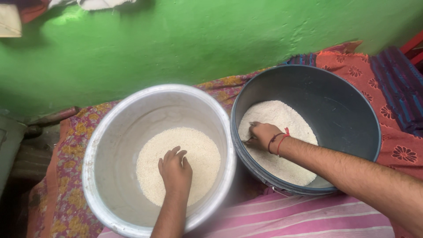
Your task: The person scoops rice from a dark bucket into a white bucket using a small metal cup. They repeatedly transfer rice between the two containers, occasionally spreading the rice with their hand.
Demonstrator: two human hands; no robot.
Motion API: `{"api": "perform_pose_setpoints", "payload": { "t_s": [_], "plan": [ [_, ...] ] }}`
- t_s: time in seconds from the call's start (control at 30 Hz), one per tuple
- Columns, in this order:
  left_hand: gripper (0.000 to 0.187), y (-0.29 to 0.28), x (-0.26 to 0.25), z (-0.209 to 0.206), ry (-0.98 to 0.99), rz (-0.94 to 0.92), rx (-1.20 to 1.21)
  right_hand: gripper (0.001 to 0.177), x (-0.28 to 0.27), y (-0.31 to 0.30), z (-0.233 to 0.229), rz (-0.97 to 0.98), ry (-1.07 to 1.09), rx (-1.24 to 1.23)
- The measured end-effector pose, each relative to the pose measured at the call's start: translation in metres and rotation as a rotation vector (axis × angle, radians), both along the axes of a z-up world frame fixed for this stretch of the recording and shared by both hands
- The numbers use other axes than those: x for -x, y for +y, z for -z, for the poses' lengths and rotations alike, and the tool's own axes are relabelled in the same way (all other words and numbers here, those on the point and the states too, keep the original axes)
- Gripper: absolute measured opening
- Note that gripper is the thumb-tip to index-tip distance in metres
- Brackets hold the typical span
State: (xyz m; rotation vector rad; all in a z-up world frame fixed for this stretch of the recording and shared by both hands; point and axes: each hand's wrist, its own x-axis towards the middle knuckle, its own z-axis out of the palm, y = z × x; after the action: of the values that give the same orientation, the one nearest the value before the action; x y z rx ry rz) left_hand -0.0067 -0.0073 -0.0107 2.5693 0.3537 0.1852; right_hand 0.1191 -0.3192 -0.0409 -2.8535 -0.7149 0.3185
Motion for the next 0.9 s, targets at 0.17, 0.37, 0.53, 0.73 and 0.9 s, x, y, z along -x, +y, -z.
{"api": "perform_pose_setpoints", "payload": {
  "t_s": [0.17, 0.37, 0.53, 0.73, 0.9],
  "plan": [
    [0.028, 0.002, -0.001, 0.003, 0.004, 0.005, -0.028, 0.034, -0.011, -0.001, -0.011, -0.062, 0.076, -0.001],
    [0.027, 0.003, -0.001, 0.004, 0.014, 0.011, -0.015, 0.042, 0.0, -0.012, -0.063, -0.052, 0.059, -0.15],
    [0.026, 0.004, -0.001, 0.004, 0.01, 0.022, -0.008, 0.042, 0.032, -0.032, -0.103, 0.106, 0.107, -0.613],
    [0.026, 0.008, 0.001, 0.006, -0.019, 0.011, 0.007, 0.046, 0.075, -0.051, -0.129, 0.447, 0.387, -1.151],
    [0.027, 0.005, 0.007, -0.002, -0.146, 0.069, -0.007, 0.046, 0.097, -0.052, -0.136, 0.421, 0.281, -1.155]
  ]
}}
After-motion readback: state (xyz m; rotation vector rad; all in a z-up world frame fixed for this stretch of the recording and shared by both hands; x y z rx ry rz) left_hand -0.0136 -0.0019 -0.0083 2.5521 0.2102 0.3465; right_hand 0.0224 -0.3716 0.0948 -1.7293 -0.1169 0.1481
